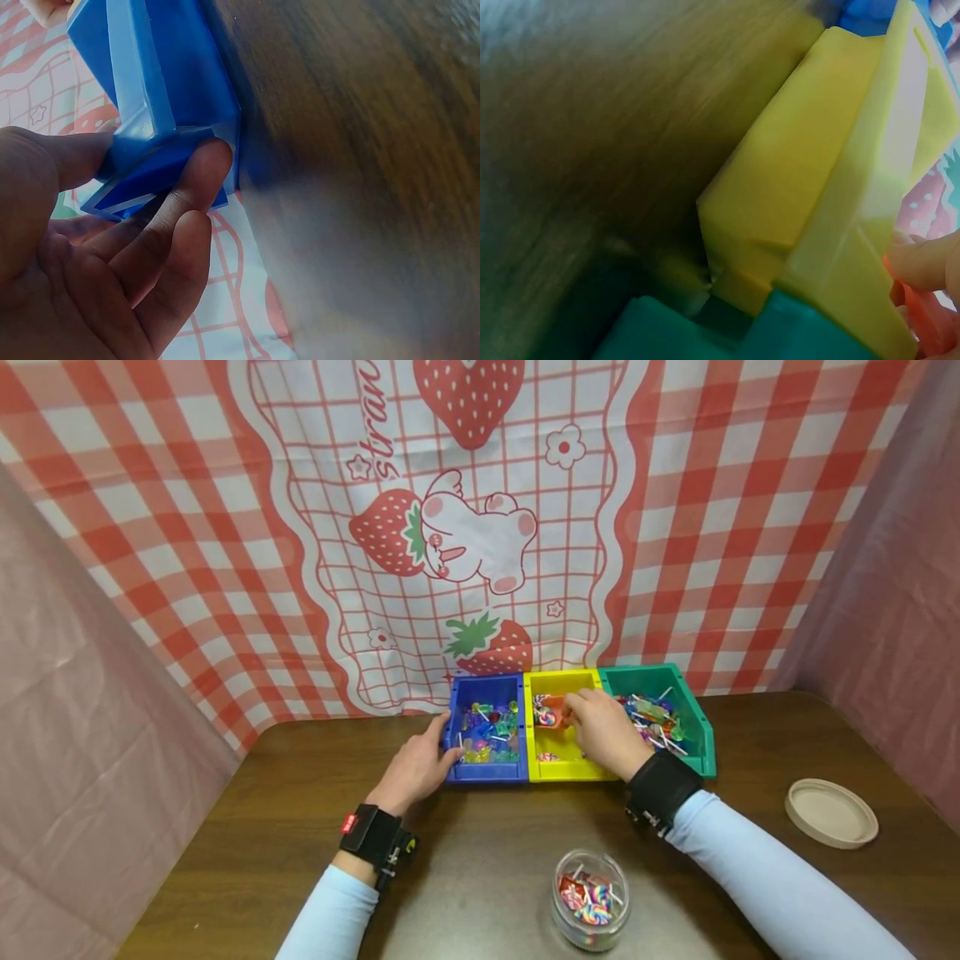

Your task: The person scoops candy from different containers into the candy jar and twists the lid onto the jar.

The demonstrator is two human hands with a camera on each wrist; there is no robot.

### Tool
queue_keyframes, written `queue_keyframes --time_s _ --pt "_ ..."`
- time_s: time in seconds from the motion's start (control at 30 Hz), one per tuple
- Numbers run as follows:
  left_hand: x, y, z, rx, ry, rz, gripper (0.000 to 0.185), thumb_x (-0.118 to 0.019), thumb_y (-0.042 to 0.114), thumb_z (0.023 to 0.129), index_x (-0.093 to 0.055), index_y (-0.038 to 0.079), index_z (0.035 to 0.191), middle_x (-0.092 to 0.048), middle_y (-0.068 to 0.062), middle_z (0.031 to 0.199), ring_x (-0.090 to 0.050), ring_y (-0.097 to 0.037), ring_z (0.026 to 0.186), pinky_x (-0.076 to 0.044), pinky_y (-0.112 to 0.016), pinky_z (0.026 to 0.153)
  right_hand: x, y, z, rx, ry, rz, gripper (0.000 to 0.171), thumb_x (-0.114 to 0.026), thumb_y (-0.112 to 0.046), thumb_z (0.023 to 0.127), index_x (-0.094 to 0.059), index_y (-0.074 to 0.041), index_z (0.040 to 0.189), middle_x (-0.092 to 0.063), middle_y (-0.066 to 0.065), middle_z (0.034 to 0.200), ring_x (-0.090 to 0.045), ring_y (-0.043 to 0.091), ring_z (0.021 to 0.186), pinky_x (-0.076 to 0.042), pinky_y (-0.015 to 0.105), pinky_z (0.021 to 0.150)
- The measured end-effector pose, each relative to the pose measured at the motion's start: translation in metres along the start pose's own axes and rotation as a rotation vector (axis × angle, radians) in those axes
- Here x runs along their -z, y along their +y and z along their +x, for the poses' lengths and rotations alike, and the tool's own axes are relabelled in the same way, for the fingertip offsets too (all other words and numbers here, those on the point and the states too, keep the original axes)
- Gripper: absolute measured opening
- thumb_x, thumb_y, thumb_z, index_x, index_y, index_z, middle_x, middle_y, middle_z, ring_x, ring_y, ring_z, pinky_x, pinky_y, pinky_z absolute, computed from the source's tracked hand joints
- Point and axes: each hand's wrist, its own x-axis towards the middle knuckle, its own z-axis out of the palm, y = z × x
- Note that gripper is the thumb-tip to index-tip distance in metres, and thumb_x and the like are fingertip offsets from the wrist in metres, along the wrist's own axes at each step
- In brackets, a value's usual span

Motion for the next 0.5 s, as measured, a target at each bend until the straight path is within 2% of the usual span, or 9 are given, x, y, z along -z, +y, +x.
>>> queue_keyframes --time_s 0.17,0.37,0.5 --pt "0.001 0.001 -0.002 -0.001 -0.005 -0.002 0.069 -0.06 0.037 0.1 -0.03 0.013 0.156 -0.055 -0.022 0.139 -0.059 -0.03 0.118 -0.046 -0.051 0.098 0.006 0.003 -0.002 -0.033 0.003 0.08 0.006 -0.071 -0.001 0.09 -0.068 -0.006 0.088 -0.064 0.005 0.085 -0.053 0.028 0.085 -0.047 0.042 0.08" --pt "0.001 0.002 -0.002 0.004 -0.015 -0.005 0.069 -0.06 0.039 0.1 -0.029 0.014 0.157 -0.055 -0.021 0.139 -0.06 -0.027 0.113 -0.046 -0.051 0.099 0.013 0.014 -0.01 -0.07 0.067 0.163 0.003 -0.068 -0.004 0.093 -0.07 -0.004 0.091 -0.07 0.009 0.088 -0.048 0.028 0.083 -0.038 0.04 0.073" --pt "0.001 0.001 -0.002 0.006 -0.012 -0.003 0.069 -0.06 0.039 0.1 -0.029 0.014 0.157 -0.055 -0.021 0.139 -0.06 -0.027 0.114 -0.046 -0.051 0.099 0.019 0.02 -0.016 -0.134 0.068 0.229 0.005 -0.067 -0.006 0.095 -0.071 -0.005 0.097 -0.07 0.011 0.092 -0.048 0.028 0.083 -0.037 0.04 0.072"
